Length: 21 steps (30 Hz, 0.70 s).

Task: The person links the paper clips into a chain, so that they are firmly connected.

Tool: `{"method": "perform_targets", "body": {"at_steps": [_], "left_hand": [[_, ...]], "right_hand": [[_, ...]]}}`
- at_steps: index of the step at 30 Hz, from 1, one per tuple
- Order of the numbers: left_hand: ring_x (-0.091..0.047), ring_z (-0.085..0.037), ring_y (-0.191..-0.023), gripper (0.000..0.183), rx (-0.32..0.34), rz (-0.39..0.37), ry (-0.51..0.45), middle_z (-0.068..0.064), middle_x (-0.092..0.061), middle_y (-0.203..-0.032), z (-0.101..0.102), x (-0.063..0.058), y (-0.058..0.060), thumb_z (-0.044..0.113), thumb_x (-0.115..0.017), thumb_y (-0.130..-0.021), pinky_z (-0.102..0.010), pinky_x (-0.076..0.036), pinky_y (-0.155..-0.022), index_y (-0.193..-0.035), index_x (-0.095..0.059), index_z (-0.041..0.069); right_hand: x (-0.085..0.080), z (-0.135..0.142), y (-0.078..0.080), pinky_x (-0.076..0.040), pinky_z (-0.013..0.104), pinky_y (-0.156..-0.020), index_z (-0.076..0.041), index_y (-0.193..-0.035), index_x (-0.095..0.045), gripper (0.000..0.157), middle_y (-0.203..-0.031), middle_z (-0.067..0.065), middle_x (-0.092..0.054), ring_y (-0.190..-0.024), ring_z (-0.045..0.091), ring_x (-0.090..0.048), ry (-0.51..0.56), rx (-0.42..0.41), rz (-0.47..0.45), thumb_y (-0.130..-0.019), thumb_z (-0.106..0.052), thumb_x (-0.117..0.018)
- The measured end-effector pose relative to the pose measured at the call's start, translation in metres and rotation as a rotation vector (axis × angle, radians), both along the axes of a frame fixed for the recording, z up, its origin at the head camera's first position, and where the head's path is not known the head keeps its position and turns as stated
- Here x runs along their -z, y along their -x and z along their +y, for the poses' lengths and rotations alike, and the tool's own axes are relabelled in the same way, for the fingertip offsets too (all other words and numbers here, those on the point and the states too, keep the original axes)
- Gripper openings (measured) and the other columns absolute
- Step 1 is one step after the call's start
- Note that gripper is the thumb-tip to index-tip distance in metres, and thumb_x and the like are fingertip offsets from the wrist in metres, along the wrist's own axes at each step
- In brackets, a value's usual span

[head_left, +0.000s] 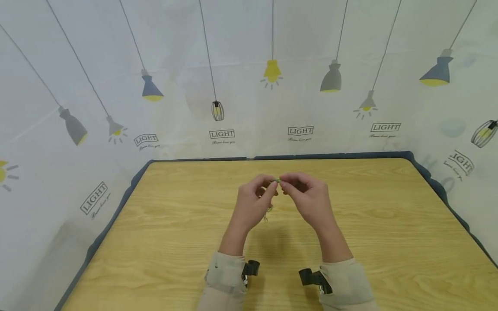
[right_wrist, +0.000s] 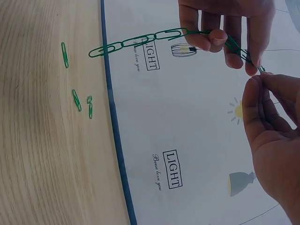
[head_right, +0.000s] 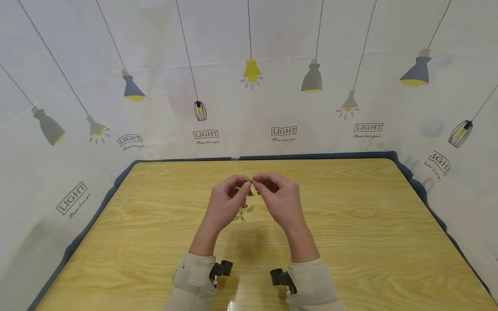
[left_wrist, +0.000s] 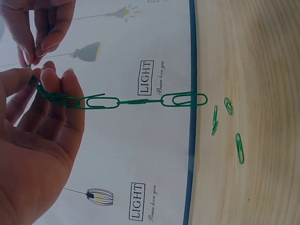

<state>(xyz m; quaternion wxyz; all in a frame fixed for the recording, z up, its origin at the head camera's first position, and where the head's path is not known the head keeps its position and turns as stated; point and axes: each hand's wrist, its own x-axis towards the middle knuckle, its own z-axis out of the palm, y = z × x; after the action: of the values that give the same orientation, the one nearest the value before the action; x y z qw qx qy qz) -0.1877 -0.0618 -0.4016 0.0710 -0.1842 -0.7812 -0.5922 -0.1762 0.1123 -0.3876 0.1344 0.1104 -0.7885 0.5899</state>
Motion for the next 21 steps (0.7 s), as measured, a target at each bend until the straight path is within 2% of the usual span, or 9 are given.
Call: {"method": "perform_targets", "body": {"at_steps": [2, 6, 8, 12, 17, 21], "left_hand": [[-0.070, -0.037, -0.073, 0.021, -0.014, 0.007, 0.012, -0.012, -0.075, -0.102, -0.001, 0.000, 0.000, 0.026, -0.060, -0.111, -0.041, -0.063, -0.063, -0.119, -0.074, 0.013], [-0.069, -0.017, -0.072, 0.021, -0.046, 0.018, 0.035, -0.011, -0.076, -0.103, -0.003, -0.002, -0.001, 0.026, -0.060, -0.111, -0.030, -0.061, -0.061, -0.119, -0.075, 0.014], [-0.067, -0.011, -0.070, 0.021, -0.055, 0.021, 0.040, -0.011, -0.076, -0.103, -0.005, -0.002, -0.002, 0.026, -0.061, -0.110, -0.027, -0.059, -0.061, -0.119, -0.075, 0.013], [-0.065, -0.013, -0.068, 0.021, -0.062, 0.022, 0.038, -0.014, -0.076, -0.104, -0.007, -0.001, -0.002, 0.025, -0.061, -0.110, -0.026, -0.058, -0.061, -0.118, -0.075, 0.012], [-0.068, -0.025, -0.072, 0.021, -0.058, 0.014, 0.015, -0.017, -0.075, -0.105, -0.010, 0.003, -0.002, 0.025, -0.062, -0.110, -0.024, -0.058, -0.063, -0.119, -0.075, 0.011], [-0.068, -0.022, -0.073, 0.020, -0.062, 0.005, 0.005, -0.018, -0.075, -0.105, -0.012, 0.006, -0.001, 0.024, -0.063, -0.109, -0.024, -0.058, -0.064, -0.119, -0.075, 0.012]], "right_hand": [[0.000, 0.000, 0.000, -0.062, 0.024, -0.078, -0.006, -0.116, -0.079, 0.017, -0.106, 0.014, -0.078, -0.086, 0.008, -0.072, -0.003, -0.007, -0.004, -0.102, -0.015, -0.074], [-0.002, -0.001, 0.001, -0.062, 0.024, -0.079, -0.007, -0.116, -0.079, 0.017, -0.106, 0.014, -0.078, -0.087, 0.009, -0.072, -0.025, -0.022, -0.016, -0.103, -0.017, -0.073], [-0.003, -0.002, 0.001, -0.063, 0.026, -0.080, -0.008, -0.117, -0.079, 0.017, -0.106, 0.015, -0.078, -0.088, 0.010, -0.073, -0.044, -0.032, -0.024, -0.103, -0.017, -0.073], [-0.005, -0.003, 0.001, -0.063, 0.026, -0.081, -0.008, -0.117, -0.078, 0.017, -0.107, 0.016, -0.078, -0.090, 0.014, -0.074, -0.076, -0.059, -0.027, -0.103, -0.015, -0.072], [-0.007, -0.003, 0.002, -0.061, 0.022, -0.081, -0.007, -0.117, -0.078, 0.017, -0.108, 0.014, -0.078, -0.095, 0.021, -0.074, -0.106, -0.084, -0.037, -0.103, -0.014, -0.071], [-0.007, -0.003, 0.003, -0.061, 0.025, -0.085, -0.007, -0.119, -0.077, 0.018, -0.111, 0.014, -0.077, -0.099, 0.025, -0.074, -0.137, -0.091, -0.064, -0.103, -0.014, -0.071]]}}
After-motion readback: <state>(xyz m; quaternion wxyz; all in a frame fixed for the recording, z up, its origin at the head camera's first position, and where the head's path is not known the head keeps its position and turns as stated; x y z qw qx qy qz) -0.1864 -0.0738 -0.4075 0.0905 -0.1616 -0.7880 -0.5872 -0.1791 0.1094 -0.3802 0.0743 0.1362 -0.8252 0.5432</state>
